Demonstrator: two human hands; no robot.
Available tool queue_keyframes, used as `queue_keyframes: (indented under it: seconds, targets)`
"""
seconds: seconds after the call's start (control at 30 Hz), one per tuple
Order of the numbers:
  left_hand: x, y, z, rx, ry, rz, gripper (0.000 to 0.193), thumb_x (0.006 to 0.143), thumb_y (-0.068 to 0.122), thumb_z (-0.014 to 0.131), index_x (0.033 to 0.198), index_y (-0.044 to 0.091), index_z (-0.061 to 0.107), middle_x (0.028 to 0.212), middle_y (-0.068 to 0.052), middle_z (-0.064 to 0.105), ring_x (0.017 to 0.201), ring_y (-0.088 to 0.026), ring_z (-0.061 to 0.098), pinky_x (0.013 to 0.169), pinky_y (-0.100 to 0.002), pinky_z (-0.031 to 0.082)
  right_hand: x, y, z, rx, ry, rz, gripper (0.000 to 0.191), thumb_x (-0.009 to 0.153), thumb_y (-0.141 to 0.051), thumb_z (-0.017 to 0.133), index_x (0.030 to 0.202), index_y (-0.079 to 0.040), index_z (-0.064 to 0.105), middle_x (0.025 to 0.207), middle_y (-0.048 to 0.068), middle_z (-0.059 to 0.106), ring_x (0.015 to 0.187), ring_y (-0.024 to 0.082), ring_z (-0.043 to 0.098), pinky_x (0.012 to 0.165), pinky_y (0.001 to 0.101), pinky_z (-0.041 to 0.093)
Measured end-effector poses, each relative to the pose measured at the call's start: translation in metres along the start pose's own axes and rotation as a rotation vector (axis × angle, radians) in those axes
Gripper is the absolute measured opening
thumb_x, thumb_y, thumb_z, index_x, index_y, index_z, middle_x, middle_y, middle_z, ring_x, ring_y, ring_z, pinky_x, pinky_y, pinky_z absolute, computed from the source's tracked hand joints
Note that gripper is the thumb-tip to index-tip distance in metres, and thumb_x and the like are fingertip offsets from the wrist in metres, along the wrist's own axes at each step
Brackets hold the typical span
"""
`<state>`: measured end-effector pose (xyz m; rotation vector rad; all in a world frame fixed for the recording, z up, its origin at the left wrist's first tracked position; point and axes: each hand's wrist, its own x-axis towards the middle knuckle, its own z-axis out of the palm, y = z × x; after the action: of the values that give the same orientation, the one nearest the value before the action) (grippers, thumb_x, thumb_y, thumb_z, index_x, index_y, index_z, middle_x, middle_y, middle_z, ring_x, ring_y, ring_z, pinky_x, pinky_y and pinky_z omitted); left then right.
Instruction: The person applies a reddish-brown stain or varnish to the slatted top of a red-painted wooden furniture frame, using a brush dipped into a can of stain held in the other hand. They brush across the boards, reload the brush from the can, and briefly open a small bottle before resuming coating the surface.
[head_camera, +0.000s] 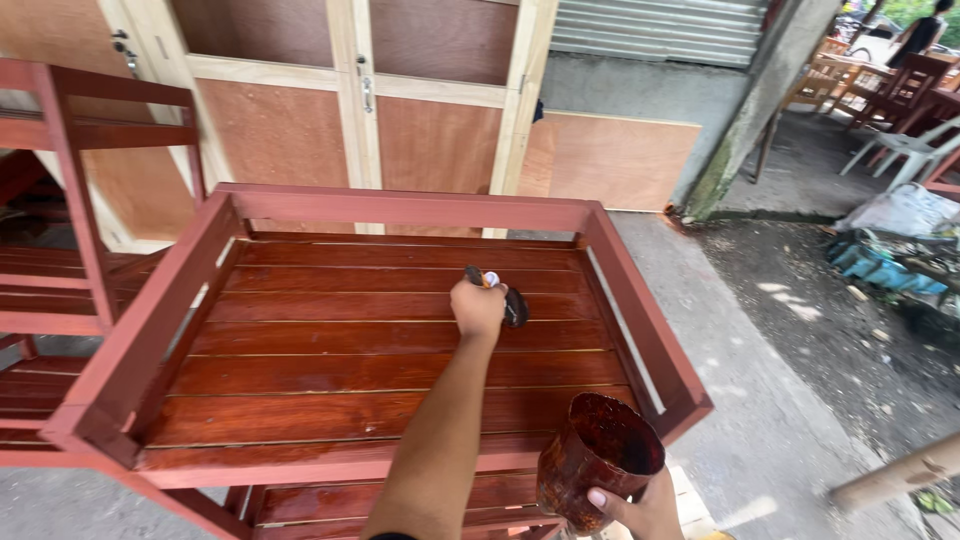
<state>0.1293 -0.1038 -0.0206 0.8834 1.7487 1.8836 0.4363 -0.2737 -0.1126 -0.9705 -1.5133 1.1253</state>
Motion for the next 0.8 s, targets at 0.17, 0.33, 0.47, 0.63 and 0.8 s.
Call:
queue_keyframes:
  seconds: [0.17, 0.33, 0.47, 0.63, 0.8]
  targets:
    - [0.043, -0.01, -0.087, -0.021, -0.021, -0.108, 0.024, 0.074, 0.01, 0.082, 0.091, -0.001, 0.07, 0.081, -0.016, 0.075, 0.069, -0.026, 0.074, 0.061, -0.044, 0.059, 0.008, -0.021, 0.05, 0.06, -0.028, 0.013, 0.101, 0.053, -0.02, 0.094, 0.141, 0.003, 0.048, 0.128, 0.023, 0.068, 0.12, 0.033, 0.066, 0.102, 0.0496, 0.053]
    - [0.098, -0.02, -0.186, 0.233, 0.092, 0.009, 0.029, 0.07, 0.012, 0.088, 0.09, -0.002, 0.071, 0.081, -0.016, 0.075, 0.074, -0.025, 0.075, 0.068, -0.041, 0.059, 0.008, -0.033, 0.074, 0.089, 0.007, 0.048, 0.101, 0.054, -0.018, 0.092, 0.143, 0.002, 0.047, 0.128, 0.023, 0.068, 0.119, 0.034, 0.066, 0.1, 0.0491, 0.054]
    - [0.128, -0.014, -0.275, 0.483, 0.207, 0.144, 0.027, 0.072, 0.013, 0.086, 0.092, 0.0, 0.073, 0.088, -0.02, 0.075, 0.086, -0.035, 0.075, 0.078, -0.046, 0.058, 0.007, -0.038, 0.089, 0.089, 0.032, 0.02, 0.1, 0.055, -0.018, 0.091, 0.143, 0.002, 0.047, 0.129, 0.022, 0.067, 0.12, 0.033, 0.065, 0.1, 0.0482, 0.053]
    - [0.151, -0.003, -0.322, 0.937, 0.149, 0.319, 0.025, 0.083, 0.009, 0.069, 0.107, 0.01, 0.075, 0.097, -0.02, 0.072, 0.088, -0.041, 0.072, 0.08, -0.049, 0.058, 0.005, -0.04, 0.111, 0.068, 0.006, 0.015, 0.096, 0.056, -0.018, 0.091, 0.141, 0.003, 0.05, 0.126, 0.023, 0.07, 0.118, 0.033, 0.067, 0.1, 0.0486, 0.053]
    - [0.144, -0.007, -0.314, 1.123, 0.064, 0.327, 0.03, 0.085, 0.011, 0.066, 0.114, 0.015, 0.073, 0.108, -0.017, 0.068, 0.092, -0.037, 0.072, 0.081, -0.048, 0.058, 0.001, -0.036, 0.104, 0.05, -0.022, 0.008, 0.1, 0.054, -0.02, 0.091, 0.142, 0.002, 0.049, 0.127, 0.022, 0.069, 0.12, 0.033, 0.066, 0.102, 0.0487, 0.052]
